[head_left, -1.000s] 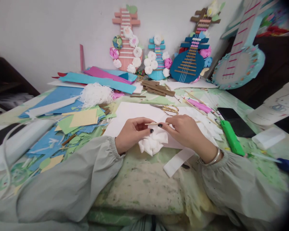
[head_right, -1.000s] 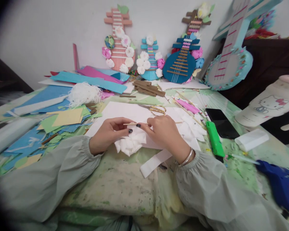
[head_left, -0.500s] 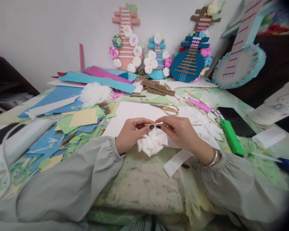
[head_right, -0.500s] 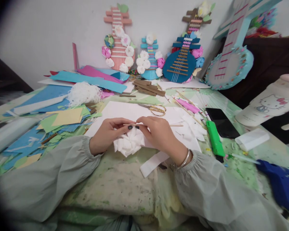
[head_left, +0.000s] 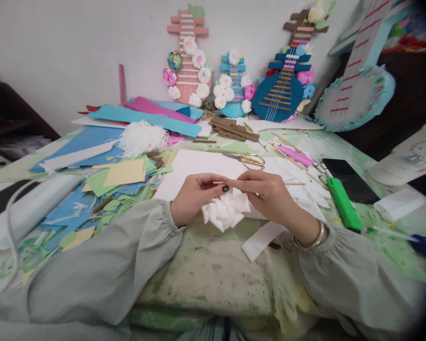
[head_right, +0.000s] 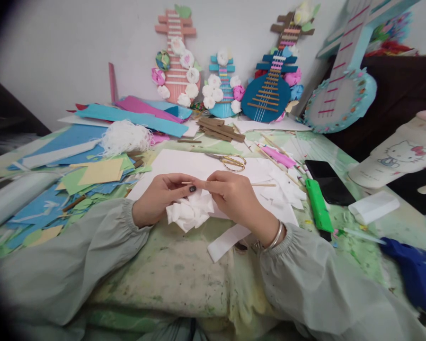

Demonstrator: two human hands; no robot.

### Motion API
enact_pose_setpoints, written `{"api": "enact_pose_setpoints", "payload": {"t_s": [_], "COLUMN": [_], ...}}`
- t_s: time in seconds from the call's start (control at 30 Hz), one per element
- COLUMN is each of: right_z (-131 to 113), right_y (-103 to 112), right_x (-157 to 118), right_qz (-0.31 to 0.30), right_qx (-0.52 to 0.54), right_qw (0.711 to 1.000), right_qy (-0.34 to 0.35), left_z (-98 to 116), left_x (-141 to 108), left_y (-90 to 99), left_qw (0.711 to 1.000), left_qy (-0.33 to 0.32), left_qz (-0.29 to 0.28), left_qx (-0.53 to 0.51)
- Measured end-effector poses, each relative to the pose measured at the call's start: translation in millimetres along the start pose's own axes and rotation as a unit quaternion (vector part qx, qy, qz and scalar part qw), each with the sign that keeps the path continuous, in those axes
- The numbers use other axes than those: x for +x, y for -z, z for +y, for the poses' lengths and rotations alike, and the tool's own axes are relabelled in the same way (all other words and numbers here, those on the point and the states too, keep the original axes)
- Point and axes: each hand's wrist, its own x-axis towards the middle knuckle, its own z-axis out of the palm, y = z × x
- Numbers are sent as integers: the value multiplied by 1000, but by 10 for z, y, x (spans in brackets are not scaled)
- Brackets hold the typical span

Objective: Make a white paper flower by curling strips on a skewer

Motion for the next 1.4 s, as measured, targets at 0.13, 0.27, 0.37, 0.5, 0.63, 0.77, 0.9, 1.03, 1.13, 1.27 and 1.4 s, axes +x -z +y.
{"api": "enact_pose_setpoints", "payload": {"t_s": [0.13,0.27,0.37,0.5,0.63,0.77,0.9,1.03,1.13,1.27,1.4], "right_z": [-34,-55,-62,-77,-87,-87,-103,-134,-153,-167,-182], "right_y": [8,36,55,73,93,104,107,102,92,78,69], "right_x": [-1,13,30,62,84,81,73,71,71,75,82], "right_qz": [2,-14,-21,-28,-60,-69,-68,-59,-46,-38,-40], "right_qx": [-6,18,43,42,48,56,53,56,49,21,-13], "right_qw": [1000,1000,998,993,989,987,985,981,978,978,978], "right_qy": [-11,-20,-37,-103,-126,-137,-150,-178,-200,-206,-204], "left_z": [2,3,17,46,53,46,48,50,53,62,55], "left_x": [7,17,8,-24,-39,-38,-44,-46,-49,-59,-55], "left_y": [-19,-27,-29,-42,-52,-44,-41,-47,-53,-62,-61], "left_qw": [999,999,998,985,961,957,960,967,976,985,989], "left_qy": [8,2,-23,-89,-151,-157,-148,-125,-96,-54,-26], "left_qz": [31,47,42,31,27,10,9,-3,-4,5,6], "left_qx": [-3,7,38,147,232,245,239,221,193,163,144]}}
